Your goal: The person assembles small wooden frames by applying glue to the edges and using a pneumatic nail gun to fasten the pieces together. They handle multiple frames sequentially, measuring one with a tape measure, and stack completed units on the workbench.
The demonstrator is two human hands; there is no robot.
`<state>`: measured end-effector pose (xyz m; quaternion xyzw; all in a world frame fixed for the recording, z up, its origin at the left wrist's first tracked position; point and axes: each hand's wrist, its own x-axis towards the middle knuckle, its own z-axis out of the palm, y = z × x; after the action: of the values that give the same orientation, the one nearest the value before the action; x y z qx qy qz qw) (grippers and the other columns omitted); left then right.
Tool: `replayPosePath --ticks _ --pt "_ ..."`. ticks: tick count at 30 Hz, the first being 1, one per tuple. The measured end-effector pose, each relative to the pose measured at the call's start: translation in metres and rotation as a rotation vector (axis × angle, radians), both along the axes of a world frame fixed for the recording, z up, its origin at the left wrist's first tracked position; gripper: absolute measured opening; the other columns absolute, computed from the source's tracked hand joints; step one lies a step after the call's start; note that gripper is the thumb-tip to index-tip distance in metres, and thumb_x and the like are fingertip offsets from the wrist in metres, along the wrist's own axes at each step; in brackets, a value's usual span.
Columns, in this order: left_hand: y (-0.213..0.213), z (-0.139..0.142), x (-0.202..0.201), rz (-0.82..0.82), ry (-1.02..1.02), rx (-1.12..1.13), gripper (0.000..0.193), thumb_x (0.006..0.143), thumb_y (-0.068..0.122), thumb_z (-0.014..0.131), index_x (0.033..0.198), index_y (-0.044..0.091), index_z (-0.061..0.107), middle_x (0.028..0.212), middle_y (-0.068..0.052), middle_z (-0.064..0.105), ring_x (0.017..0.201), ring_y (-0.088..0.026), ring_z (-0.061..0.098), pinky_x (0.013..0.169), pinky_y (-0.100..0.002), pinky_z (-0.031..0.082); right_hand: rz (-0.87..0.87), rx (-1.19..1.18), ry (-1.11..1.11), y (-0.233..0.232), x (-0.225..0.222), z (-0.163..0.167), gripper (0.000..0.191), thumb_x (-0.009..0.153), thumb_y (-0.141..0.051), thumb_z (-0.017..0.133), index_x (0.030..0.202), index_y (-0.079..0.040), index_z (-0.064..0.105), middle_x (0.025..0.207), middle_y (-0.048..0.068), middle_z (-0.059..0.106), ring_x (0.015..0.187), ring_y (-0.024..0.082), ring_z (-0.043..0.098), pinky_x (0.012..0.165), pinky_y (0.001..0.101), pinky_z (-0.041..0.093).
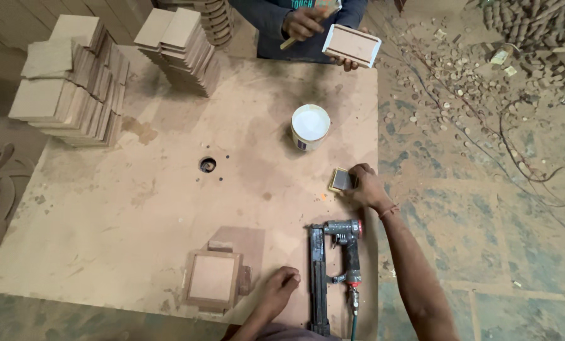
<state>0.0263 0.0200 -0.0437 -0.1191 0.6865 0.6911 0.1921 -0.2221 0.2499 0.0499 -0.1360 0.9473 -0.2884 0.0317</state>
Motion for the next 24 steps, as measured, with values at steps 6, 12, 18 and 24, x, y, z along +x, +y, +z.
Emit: replayPosePath --ticks 6,12,18,24 --pt "-0.005 0.005 0.002 -0.043 -0.054 -0.086 0.026 0.097 0.024 0.067 0.113 0.004 0.069 0.096 -0.005 0.071 0.090 -0.012 0.066 0.084 -0.028 0.055 -0.008 0.096 -0.005 0.000 0.001 0.007 0.073 0.055 -0.035 0.094 0.114 -0.003 0.065 0.119 0.017 0.060 0.114 0.038 0.055 0.098 0.0441 0.050" --pt "-0.012 0.010 0.003 -0.030 -0.076 -0.149 0.030 0.095 0.028 0.067 0.114 0.004 0.069 0.096 -0.006 0.074 0.091 -0.014 0.069 0.085 -0.029 0.055 -0.013 0.074 0.008 0.002 0.005 0.009 0.074 0.057 -0.036 0.093 0.117 -0.004 0.064 0.116 0.016 0.063 0.112 0.037 0.059 0.092 0.0454 0.053" --pt "-0.010 0.006 0.003 -0.016 -0.058 -0.106 0.030 0.095 0.027 0.067 0.113 0.003 0.069 0.097 -0.007 0.074 0.090 -0.014 0.069 0.084 -0.028 0.056 -0.014 -0.047 -0.013 0.005 0.004 0.005 0.065 0.059 -0.031 0.091 0.112 -0.003 0.067 0.105 0.015 0.068 0.085 0.029 0.071 0.077 0.0395 0.059" --pt "-0.014 0.006 0.001 -0.009 -0.052 -0.170 0.029 0.094 0.026 0.068 0.113 0.004 0.069 0.094 -0.005 0.075 0.087 -0.012 0.070 0.082 -0.027 0.056 0.058 -0.059 -0.030 0.011 -0.003 0.009 0.061 0.060 -0.029 0.091 0.109 0.000 0.069 0.099 0.015 0.072 0.082 0.026 0.073 0.076 0.0364 0.061"
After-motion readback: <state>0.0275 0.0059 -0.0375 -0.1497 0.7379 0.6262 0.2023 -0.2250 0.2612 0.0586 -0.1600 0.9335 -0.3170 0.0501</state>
